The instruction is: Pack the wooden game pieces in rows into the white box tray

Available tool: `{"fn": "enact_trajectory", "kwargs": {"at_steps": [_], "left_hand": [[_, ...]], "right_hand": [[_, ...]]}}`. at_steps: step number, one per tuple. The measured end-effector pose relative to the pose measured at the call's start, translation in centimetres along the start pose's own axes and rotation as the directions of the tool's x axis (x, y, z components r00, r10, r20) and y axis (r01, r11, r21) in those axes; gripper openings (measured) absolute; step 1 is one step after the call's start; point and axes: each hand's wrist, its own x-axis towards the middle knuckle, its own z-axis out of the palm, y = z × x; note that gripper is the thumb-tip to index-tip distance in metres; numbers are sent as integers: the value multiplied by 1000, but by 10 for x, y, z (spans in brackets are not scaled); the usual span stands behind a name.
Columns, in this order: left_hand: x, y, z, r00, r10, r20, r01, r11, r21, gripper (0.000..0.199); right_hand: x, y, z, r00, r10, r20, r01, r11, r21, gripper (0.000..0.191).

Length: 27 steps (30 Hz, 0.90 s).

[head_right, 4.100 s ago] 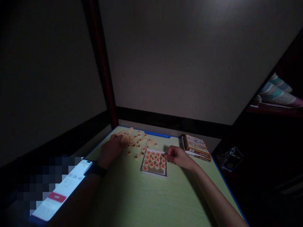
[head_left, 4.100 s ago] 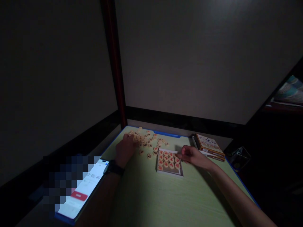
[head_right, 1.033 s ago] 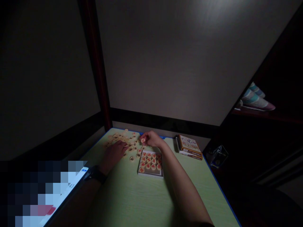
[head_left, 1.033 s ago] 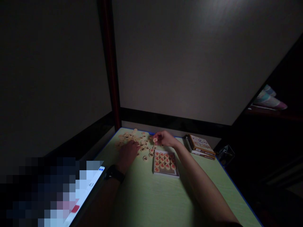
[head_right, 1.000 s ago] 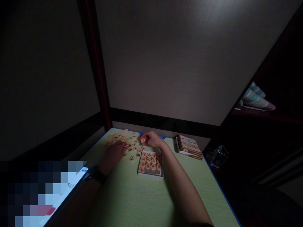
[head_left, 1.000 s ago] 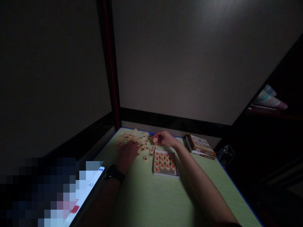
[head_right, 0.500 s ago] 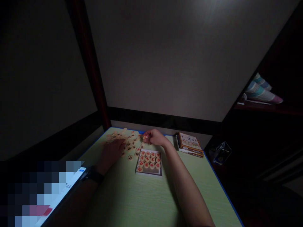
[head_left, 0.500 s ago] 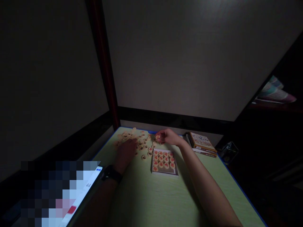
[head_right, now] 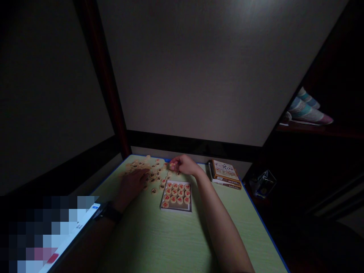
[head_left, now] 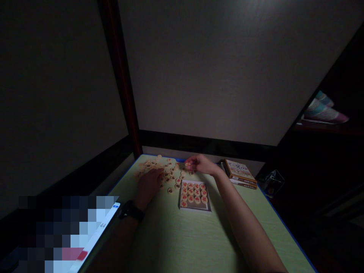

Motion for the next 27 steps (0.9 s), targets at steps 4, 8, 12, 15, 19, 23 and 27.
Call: {"fn": "enact_trajectory", "kwargs": {"at_steps": [4,8,12,15,19,23,27], "left_hand": [[0,0,0,1000,3,9,-3,1000,5,38],[0,1,0,1000,-3,9,3,1000,5,40],[-1,3,-2,1000,-9,18,9,1000,2,41],[-1,3,-2,1000,-6,19,6,1000,0,41],[-1,2,-1,1000,-6,25,6,1000,-1,40],[0,0,1,1000,7,25,-6,1000,-3,38],[0,0,3,1000,7,8,-7,1000,-25,38]], "right_hand": [[0,2,0,1000,9,21,-10,1000,29,15],[1,3,0,999,27,22,-28,998,54,17],[1,3,0,999,24,34,-26,998,57,16],[1,3,0,998,23,51,-25,998,57,14],[1,3,1,999,42,31,-44,996,73,14],[-1,1,3,997,61,55,-68,988,136,20],[-2,0,3,995,74,69,-84,984,160,30]]}}
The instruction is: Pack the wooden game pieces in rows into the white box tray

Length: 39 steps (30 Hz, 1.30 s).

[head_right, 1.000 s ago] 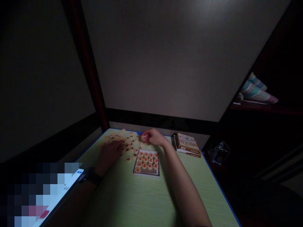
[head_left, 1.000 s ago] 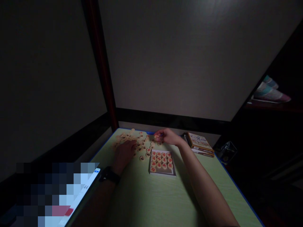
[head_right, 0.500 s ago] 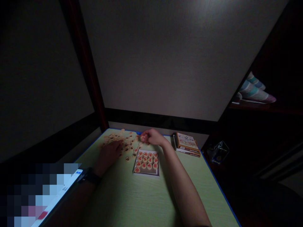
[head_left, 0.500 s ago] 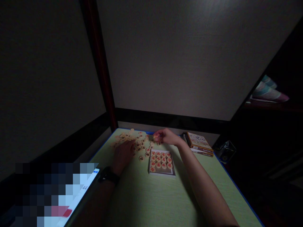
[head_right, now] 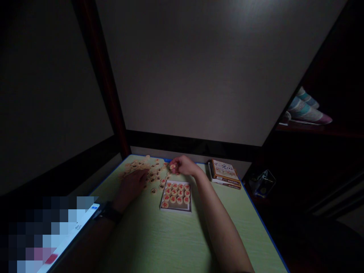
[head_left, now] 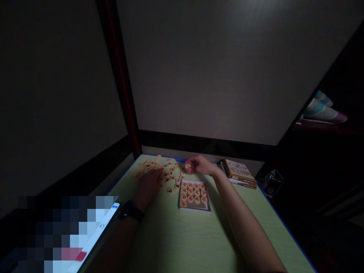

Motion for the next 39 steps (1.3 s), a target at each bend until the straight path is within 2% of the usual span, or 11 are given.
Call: {"fn": "enact_trajectory", "kwargs": {"at_steps": [16,23,28,39], "left_hand": [[0,6,-7,998,-25,58,24,999,21,38],[0,6,-7,998,-31,54,30,999,28,37],[0,6,-6,998,-29,47,28,1000,10,34],[0,5,-7,998,14,57,-15,1000,3,30]], "right_hand": [[1,-1,-1,998,-48,-39,44,995,-94,19],[2,3,-3,998,-53,-32,50,996,-68,19],[0,2,-3,998,-38,-58,37,999,-20,28],[1,3,-3,999,-24,-44,20,997,-81,21]]}}
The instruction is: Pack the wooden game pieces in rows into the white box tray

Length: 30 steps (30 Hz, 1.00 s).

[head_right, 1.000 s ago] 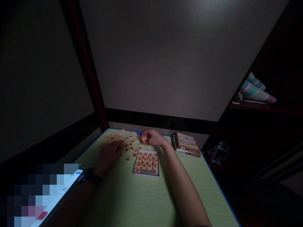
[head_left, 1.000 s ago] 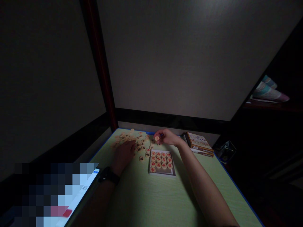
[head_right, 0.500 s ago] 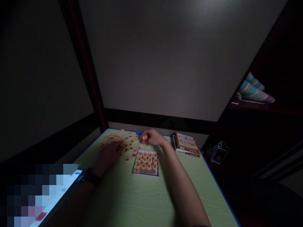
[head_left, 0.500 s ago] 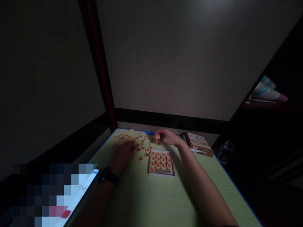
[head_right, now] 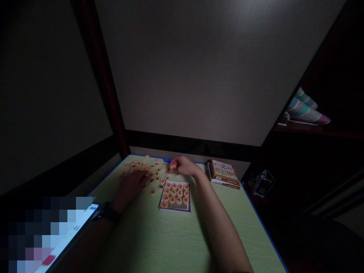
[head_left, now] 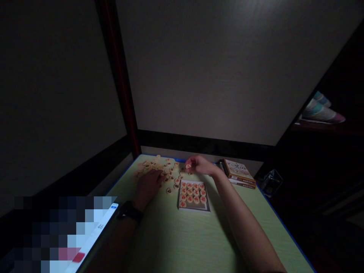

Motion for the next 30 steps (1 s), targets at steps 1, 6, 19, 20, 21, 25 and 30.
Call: {"fn": "enact_trajectory", "kwargs": {"at_steps": [1,6,19,20,21,25,30], "left_hand": [[0,-1,1,1000,7,-1,-7,1000,0,29],[0,-2,3,1000,19,12,-18,1000,-20,29],[1,-1,1,1000,-19,-24,18,999,-37,37],[1,-1,2,999,-19,-33,18,999,-42,37],[1,-1,2,999,-20,-43,17,999,-49,37],[2,-1,2,998,-17,-56,12,996,-84,36],[1,-1,3,999,-16,-50,11,994,-110,35]], "right_hand": [[0,0,0,1000,-3,5,3,1000,-1,24],[-1,1,-1,1000,-16,22,17,1000,-20,32],[-35,-13,11,968,6,252,67,958,-280,22],[-43,-13,13,965,2,264,86,943,-322,25],[-50,-12,15,961,3,275,97,932,-351,30],[-73,-14,15,956,16,291,101,918,-383,39],[-81,-24,10,965,2,261,109,906,-410,34]]}}
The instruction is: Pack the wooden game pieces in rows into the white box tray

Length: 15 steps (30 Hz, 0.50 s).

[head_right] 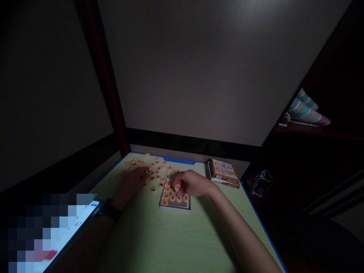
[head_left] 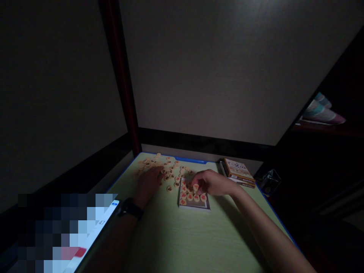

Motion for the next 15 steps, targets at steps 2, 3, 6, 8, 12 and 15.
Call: {"fn": "enact_trajectory", "kwargs": {"at_steps": [2,3,6,8,12,15], "left_hand": [[0,-1,0,1000,-2,15,2,1000,1,32],[-1,-1,0,1000,-2,24,2,1000,3,31],[-1,-2,1,999,-11,33,11,1000,3,27],[0,-3,1,999,-36,28,36,999,-2,27],[1,-4,2,996,-75,37,75,997,-2,29],[1,-4,0,996,-68,53,68,998,10,31]], "right_hand": [[0,-3,-1,999,3,-34,-5,999,-50,31],[0,-4,-1,999,8,-42,-10,998,-63,31],[1,-5,0,1000,9,-16,-10,999,-52,37],[1,-6,1,1000,8,5,-8,999,-36,40],[0,-5,0,1000,26,17,-26,1000,2,39],[0,-4,-1,999,47,18,-47,999,24,38]]}}
